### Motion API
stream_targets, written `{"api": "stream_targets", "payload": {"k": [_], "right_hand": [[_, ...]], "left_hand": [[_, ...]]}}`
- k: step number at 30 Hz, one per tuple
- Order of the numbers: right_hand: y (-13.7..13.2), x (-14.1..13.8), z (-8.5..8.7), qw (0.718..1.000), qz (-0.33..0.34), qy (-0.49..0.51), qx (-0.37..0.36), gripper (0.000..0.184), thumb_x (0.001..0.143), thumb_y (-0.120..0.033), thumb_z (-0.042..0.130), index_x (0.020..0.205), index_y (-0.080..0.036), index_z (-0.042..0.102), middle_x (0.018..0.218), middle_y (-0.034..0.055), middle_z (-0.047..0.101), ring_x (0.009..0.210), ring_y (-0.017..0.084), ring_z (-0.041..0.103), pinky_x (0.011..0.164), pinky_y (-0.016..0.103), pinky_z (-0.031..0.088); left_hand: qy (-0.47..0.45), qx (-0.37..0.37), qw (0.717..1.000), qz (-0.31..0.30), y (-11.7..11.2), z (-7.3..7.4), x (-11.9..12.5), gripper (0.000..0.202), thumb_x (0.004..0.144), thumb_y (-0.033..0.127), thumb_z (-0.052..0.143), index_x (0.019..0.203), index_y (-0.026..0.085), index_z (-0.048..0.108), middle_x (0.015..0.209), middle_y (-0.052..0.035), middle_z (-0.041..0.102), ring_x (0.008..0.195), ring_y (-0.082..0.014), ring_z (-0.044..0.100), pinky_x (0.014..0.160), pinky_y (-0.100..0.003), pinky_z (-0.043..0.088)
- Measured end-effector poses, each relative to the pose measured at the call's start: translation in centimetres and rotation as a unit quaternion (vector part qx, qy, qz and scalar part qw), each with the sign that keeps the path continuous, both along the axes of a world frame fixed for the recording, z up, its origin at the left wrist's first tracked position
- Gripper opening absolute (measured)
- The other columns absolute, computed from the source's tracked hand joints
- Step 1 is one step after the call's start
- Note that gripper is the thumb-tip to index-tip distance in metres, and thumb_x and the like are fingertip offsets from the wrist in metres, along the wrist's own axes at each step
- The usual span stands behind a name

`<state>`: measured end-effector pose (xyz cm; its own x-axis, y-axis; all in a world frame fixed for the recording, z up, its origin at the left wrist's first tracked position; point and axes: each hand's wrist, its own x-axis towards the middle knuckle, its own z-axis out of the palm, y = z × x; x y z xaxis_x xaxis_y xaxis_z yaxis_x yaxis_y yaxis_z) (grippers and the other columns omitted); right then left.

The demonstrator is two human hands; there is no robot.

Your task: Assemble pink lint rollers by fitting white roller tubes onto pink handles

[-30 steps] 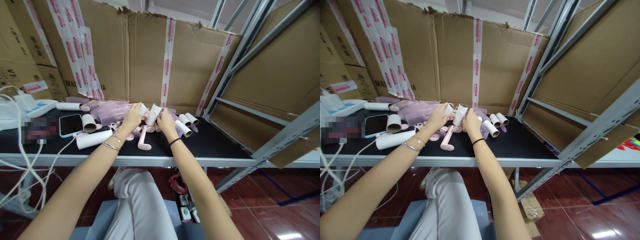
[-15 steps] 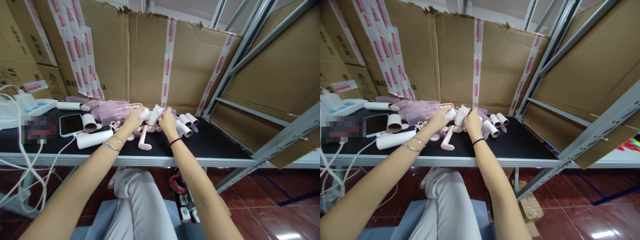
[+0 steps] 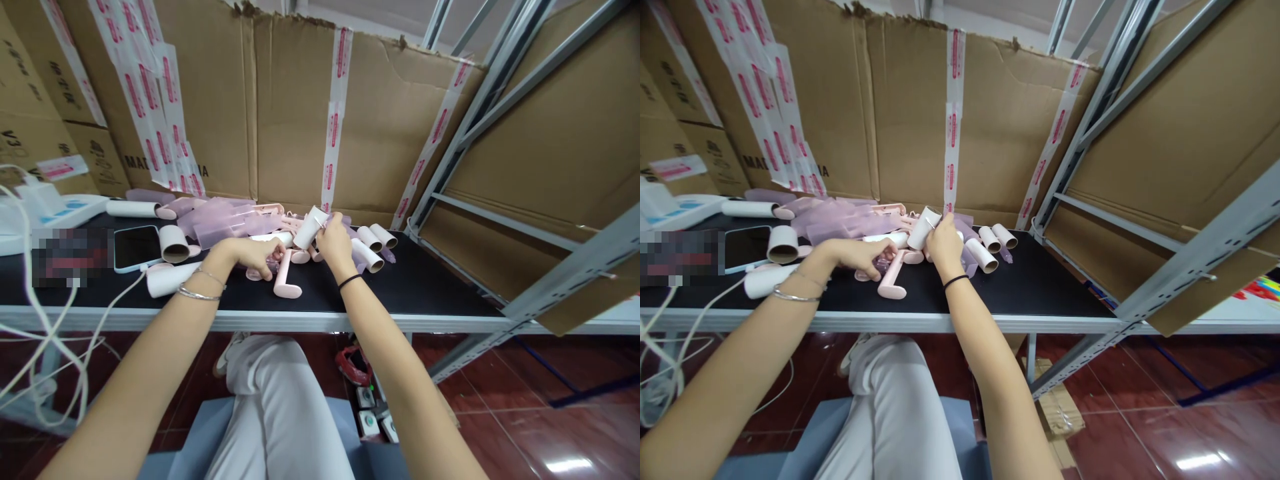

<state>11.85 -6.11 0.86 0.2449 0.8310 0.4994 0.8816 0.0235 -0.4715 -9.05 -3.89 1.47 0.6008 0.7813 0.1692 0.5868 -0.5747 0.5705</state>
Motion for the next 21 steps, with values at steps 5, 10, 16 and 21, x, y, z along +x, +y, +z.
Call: {"api": "stream_targets", "payload": {"k": [5,10,16,21], "right_hand": [[0.0,0.1,-0.1,1.0,-0.004,0.009,0.009,0.037,0.085,-0.02,0.039,0.121,-0.011,0.036,0.107,0.0203,0.065,0.095,0.029,0.065,0.076,0.037,0.048],[0.0,0.1,-0.2,1.0,-0.004,0.022,0.011,0.038,0.086,-0.017,0.038,0.123,-0.011,0.036,0.11,0.0187,0.064,0.096,0.029,0.064,0.078,0.038,0.047],[0.1,-0.1,-0.2,0.999,0.019,-0.007,0.039,0.031,0.087,-0.017,0.036,0.116,-0.013,0.045,0.114,0.0178,0.061,0.101,0.028,0.06,0.082,0.039,0.046],[0.3,-0.2,-0.2,0.999,0.021,-0.017,0.035,0.028,0.087,-0.017,0.037,0.112,-0.016,0.049,0.111,0.0149,0.062,0.102,0.028,0.059,0.082,0.039,0.045]], "left_hand": [[0.014,-0.002,0.999,0.029,0.7,0.4,0.9,0.038,0.053,0.02,0.068,0.091,0.02,0.064,0.073,-0.0002,0.066,0.068,-0.0206,0.062,0.066,-0.029,0.05],[-0.21,0.162,0.935,0.237,1.7,2.1,-0.1,0.03,0.078,0.028,0.051,0.104,0.014,0.058,0.094,-0.0076,0.068,0.086,-0.0202,0.064,0.081,-0.032,0.05],[-0.143,0.211,0.888,0.383,2.1,1.8,-0.7,0.024,0.079,0.035,0.055,0.088,0.014,0.063,0.095,-0.0147,0.068,0.098,-0.0274,0.063,0.09,-0.037,0.046],[0.092,0.118,0.949,0.277,2.3,0.0,-0.1,0.025,0.055,0.039,0.075,0.065,0.02,0.062,0.077,-0.0111,0.069,0.087,-0.0325,0.066,0.08,-0.039,0.049]]}}
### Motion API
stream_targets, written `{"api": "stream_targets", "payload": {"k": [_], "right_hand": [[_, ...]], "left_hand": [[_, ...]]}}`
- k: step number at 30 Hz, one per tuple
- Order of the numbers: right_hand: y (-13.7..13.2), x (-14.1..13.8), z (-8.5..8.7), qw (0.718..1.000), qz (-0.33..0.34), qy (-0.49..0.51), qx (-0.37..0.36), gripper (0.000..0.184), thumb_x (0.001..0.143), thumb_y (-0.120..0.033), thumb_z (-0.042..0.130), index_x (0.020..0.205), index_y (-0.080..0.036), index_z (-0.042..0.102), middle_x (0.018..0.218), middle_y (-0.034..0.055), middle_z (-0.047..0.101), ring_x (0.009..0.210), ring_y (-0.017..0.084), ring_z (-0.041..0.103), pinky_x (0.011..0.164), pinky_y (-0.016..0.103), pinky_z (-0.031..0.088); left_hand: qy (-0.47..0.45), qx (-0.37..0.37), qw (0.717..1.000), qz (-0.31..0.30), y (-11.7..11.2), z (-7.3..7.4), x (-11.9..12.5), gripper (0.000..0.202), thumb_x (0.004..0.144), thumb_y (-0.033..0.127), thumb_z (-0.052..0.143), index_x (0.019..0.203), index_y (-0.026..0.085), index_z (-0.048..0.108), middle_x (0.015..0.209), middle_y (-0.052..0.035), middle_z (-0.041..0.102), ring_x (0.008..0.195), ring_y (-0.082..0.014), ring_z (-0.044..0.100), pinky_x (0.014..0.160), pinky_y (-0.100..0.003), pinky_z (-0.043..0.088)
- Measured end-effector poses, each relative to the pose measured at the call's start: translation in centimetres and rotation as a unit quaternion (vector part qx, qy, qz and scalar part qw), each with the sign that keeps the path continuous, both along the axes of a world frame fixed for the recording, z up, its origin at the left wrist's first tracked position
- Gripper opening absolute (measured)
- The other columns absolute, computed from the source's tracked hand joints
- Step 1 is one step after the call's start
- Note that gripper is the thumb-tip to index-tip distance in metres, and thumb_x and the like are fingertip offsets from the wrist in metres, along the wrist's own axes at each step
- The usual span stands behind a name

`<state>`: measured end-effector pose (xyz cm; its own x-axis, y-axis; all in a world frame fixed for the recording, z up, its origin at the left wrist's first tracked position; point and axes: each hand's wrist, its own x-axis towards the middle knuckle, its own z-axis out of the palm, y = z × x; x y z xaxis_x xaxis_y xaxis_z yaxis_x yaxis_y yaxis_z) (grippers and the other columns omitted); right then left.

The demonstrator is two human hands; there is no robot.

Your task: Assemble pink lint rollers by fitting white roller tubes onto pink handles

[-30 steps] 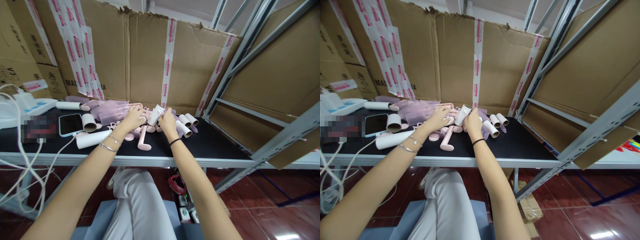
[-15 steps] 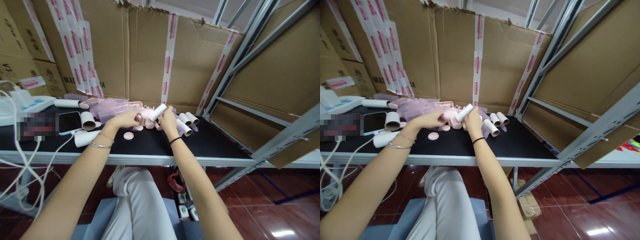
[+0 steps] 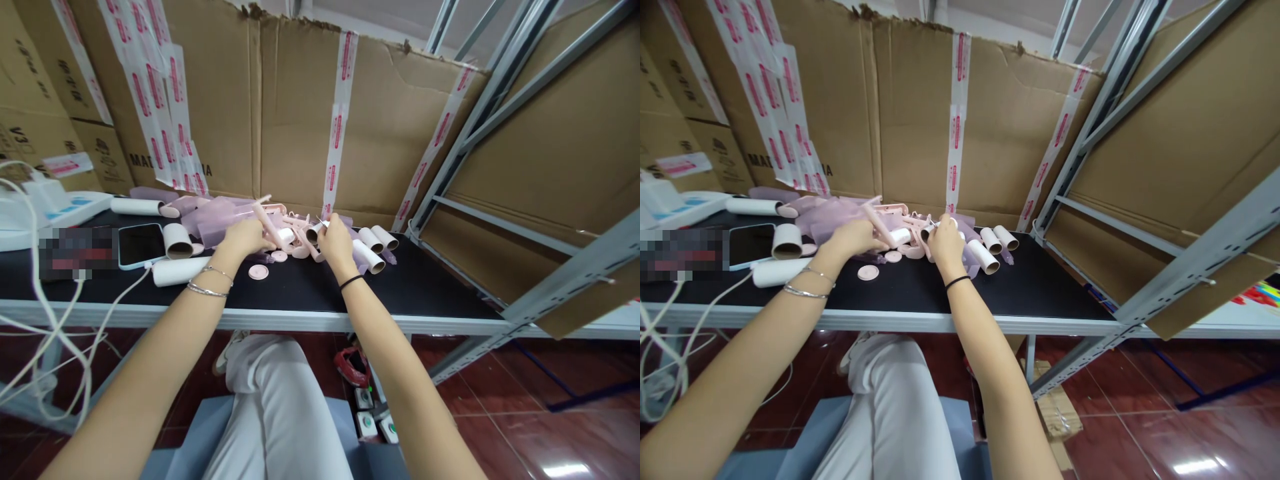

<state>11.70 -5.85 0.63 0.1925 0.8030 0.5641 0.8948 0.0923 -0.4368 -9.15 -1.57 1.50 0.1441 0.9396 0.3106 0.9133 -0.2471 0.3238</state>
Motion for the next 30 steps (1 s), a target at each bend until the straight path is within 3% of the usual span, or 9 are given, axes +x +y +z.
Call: {"api": "stream_targets", "payload": {"k": [4,8,11,14,16,19,22,25,30], "right_hand": [[0.1,0.1,0.0,1.0,0.0,0.014,0.003,0.027,0.087,-0.017,0.038,0.11,-0.017,0.051,0.107,0.0146,0.064,0.099,0.027,0.06,0.083,0.039,0.045],[0.5,0.4,0.0,0.996,0.047,0.059,0.055,0.025,0.086,-0.019,0.039,0.107,-0.017,0.054,0.105,0.0124,0.065,0.095,0.025,0.06,0.083,0.038,0.045],[0.8,0.6,0.1,0.982,0.122,0.087,0.118,0.03,0.086,-0.024,0.045,0.114,-0.017,0.054,0.103,0.0101,0.065,0.094,0.022,0.06,0.087,0.037,0.045],[0.7,0.4,0.3,0.96,0.207,0.111,0.149,0.046,0.084,-0.033,0.055,0.127,-0.018,0.049,0.111,0.0107,0.064,0.1,0.021,0.059,0.09,0.036,0.045],[0.5,0.3,0.5,0.949,0.246,0.128,0.151,0.052,0.083,-0.04,0.058,0.13,-0.02,0.048,0.118,0.0112,0.062,0.102,0.021,0.059,0.09,0.035,0.045],[0.5,0.3,0.5,0.942,0.253,0.153,0.157,0.049,0.083,-0.045,0.057,0.124,-0.021,0.051,0.115,0.0103,0.063,0.1,0.02,0.059,0.09,0.034,0.045],[0.7,0.6,0.4,0.95,0.213,0.169,0.154,0.033,0.086,-0.049,0.05,0.1,-0.02,0.056,0.093,0.0048,0.065,0.086,0.018,0.059,0.08,0.03,0.044],[0.8,1.0,0.4,0.96,0.178,0.167,0.135,0.034,0.088,-0.053,0.045,0.077,-0.021,0.048,0.069,-0.0021,0.056,0.068,0.014,0.051,0.067,0.026,0.038],[0.4,0.9,0.6,0.964,0.172,0.15,0.137,0.035,0.088,-0.054,0.045,0.073,-0.022,0.04,0.065,-0.0047,0.049,0.063,0.013,0.045,0.061,0.024,0.032]], "left_hand": [[0.051,-0.017,0.998,0.011,0.3,-0.5,0.2,0.028,0.047,0.029,0.079,0.067,0.02,0.063,0.077,-0.0108,0.069,0.083,-0.0326,0.066,0.076,-0.041,0.05],[-0.103,0.036,0.994,-0.03,0.1,0.8,-0.4,0.024,0.057,0.028,0.075,0.074,0.017,0.063,0.076,-0.0086,0.067,0.078,-0.0288,0.065,0.075,-0.04,0.052],[-0.307,0.073,0.946,-0.067,-0.5,1.9,-0.5,0.037,0.056,0.032,0.077,0.086,0.014,0.063,0.089,-0.01,0.066,0.085,-0.0277,0.065,0.073,-0.039,0.055],[-0.438,0.041,0.884,-0.156,-1.1,2.4,0.1,0.051,0.053,0.033,0.079,0.096,0.012,0.061,0.101,-0.0113,0.064,0.088,-0.0253,0.065,0.069,-0.037,0.057],[-0.427,0.018,0.884,-0.191,-1.5,2.4,0.4,0.051,0.051,0.034,0.081,0.094,0.012,0.062,0.098,-0.0102,0.066,0.088,-0.025,0.064,0.072,-0.036,0.057],[-0.368,0.017,0.907,-0.205,-1.7,2.3,0.7,0.047,0.054,0.038,0.08,0.091,0.013,0.064,0.093,-0.0086,0.069,0.092,-0.0257,0.064,0.08,-0.036,0.054],[-0.352,0.018,0.906,-0.235,-1.8,2.2,0.8,0.05,0.057,0.039,0.078,0.097,0.013,0.063,0.097,-0.009,0.07,0.097,-0.026,0.064,0.086,-0.038,0.052],[-0.359,0.011,0.896,-0.261,-1.7,2.0,0.9,0.051,0.058,0.036,0.077,0.101,0.012,0.062,0.102,-0.0107,0.069,0.099,-0.0261,0.064,0.088,-0.039,0.051],[-0.362,0.004,0.891,-0.275,-1.2,1.4,0.9,0.052,0.06,0.032,0.074,0.106,0.012,0.059,0.103,-0.0112,0.069,0.096,-0.0258,0.065,0.084,-0.038,0.053]]}}
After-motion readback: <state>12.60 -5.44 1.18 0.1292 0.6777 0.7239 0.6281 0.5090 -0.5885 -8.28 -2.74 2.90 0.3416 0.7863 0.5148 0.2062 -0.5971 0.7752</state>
